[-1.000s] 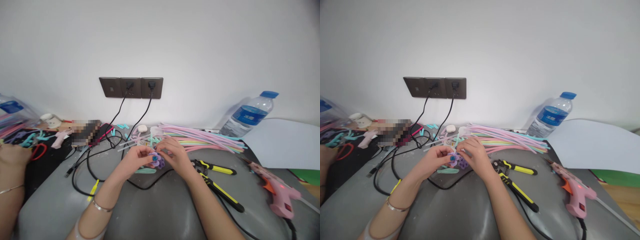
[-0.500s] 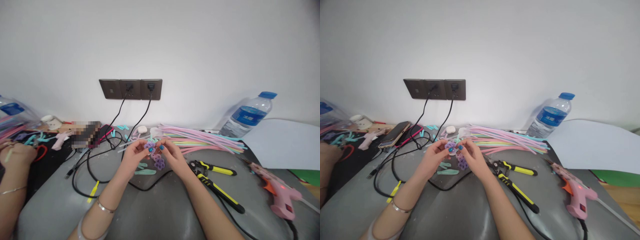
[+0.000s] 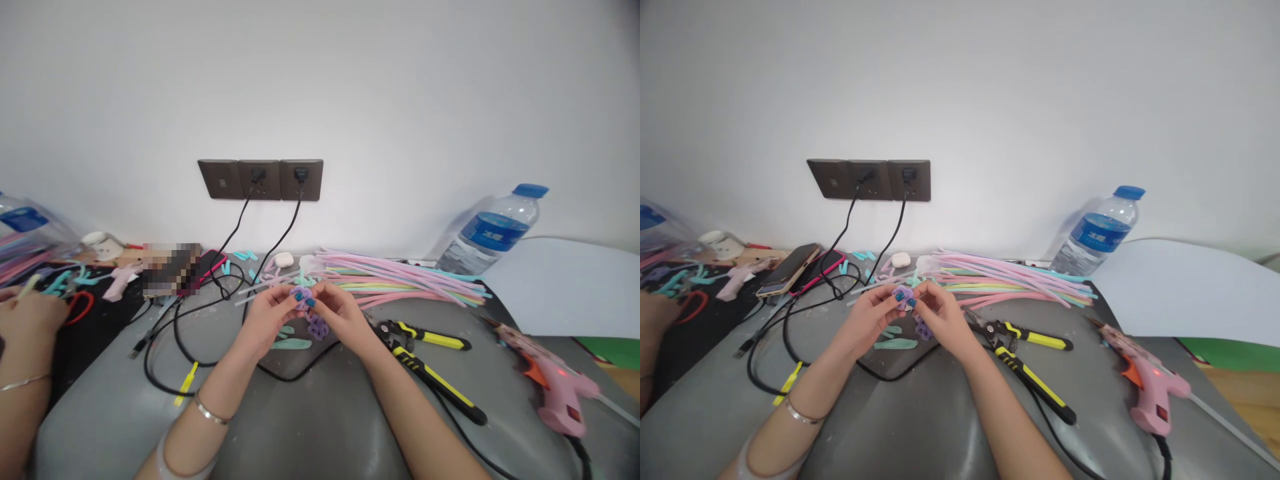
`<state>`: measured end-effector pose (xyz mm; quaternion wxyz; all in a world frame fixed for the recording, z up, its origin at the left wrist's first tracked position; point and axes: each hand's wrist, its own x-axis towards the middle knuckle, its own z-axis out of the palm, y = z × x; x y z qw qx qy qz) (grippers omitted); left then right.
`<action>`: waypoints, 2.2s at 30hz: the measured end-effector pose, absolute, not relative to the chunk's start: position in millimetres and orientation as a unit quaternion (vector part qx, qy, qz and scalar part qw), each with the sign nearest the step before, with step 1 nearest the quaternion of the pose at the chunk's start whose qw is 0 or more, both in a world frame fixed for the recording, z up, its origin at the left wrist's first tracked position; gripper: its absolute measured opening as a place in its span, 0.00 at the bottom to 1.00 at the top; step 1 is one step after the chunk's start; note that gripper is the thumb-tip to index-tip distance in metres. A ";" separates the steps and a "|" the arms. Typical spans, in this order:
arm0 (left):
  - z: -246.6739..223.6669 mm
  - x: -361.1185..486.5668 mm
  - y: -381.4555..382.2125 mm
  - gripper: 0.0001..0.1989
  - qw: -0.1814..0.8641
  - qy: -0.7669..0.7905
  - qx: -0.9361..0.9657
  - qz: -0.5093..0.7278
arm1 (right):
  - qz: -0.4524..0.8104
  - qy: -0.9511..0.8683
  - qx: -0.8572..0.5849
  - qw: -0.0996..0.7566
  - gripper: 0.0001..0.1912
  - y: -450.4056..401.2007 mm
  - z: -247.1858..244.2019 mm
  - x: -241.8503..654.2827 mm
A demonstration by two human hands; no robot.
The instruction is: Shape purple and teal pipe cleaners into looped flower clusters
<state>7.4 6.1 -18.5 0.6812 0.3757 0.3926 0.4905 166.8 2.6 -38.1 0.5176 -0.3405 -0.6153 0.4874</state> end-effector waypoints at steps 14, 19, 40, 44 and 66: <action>-20.0 5.3 2.5 0.14 0.644 0.400 0.506 0.412 | 0.561 -0.566 -0.357 0.487 0.12 3.3 -33.0 170.8; -18.7 6.8 2.0 0.13 0.682 0.352 0.495 0.407 | 0.566 -0.556 -0.348 0.500 0.12 0.1 -29.8 168.7; -23.2 8.6 5.1 0.16 0.653 0.399 0.443 0.466 | 0.621 -0.464 -0.355 0.523 0.15 1.6 -36.7 162.4; -24.9 7.0 5.6 0.17 0.655 0.398 0.440 0.467 | 0.610 -0.468 -0.360 0.529 0.16 2.5 -36.7 163.9; -21.8 6.7 6.8 0.15 0.676 0.383 0.408 0.479 | 0.451 -0.582 -0.379 0.561 0.07 8.2 -39.6 172.5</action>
